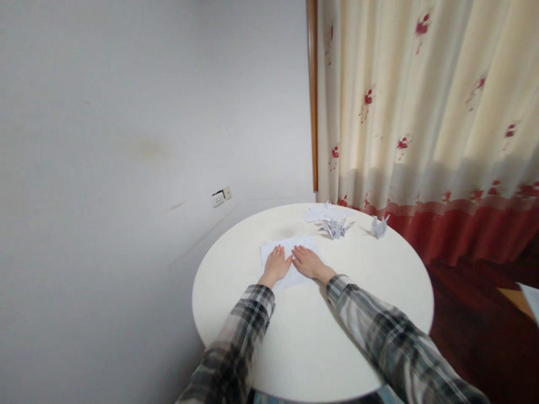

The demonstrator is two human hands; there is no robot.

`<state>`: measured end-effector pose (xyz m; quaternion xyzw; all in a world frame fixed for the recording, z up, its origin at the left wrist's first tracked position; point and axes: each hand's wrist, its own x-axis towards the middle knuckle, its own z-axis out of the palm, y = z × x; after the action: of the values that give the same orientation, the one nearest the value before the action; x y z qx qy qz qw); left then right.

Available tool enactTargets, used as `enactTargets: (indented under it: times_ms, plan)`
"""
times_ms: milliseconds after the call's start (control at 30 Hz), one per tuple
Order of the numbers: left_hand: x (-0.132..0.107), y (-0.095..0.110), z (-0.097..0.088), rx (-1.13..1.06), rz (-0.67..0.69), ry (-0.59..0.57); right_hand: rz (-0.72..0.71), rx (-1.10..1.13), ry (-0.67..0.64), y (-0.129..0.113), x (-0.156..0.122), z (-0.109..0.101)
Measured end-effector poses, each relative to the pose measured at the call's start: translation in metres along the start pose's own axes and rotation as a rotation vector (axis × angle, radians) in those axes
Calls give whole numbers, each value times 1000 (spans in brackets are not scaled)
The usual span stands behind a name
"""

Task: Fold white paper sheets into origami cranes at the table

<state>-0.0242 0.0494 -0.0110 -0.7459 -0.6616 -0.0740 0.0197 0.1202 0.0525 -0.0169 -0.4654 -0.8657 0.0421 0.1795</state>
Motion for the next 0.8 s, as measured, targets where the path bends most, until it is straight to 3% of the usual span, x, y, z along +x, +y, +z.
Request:
enactTargets:
  times_ms: [267, 467, 800]
  plan:
    - [3, -17, -2, 14, -113, -11, 54, -3, -63, 4, -11, -14]
    - [6, -29, 2, 14, -165, -4, 55, -5, -50, 9, -12, -10]
    - [4, -28, -1, -25, -225, -20, 39, -54, 8, 5, -13, -17]
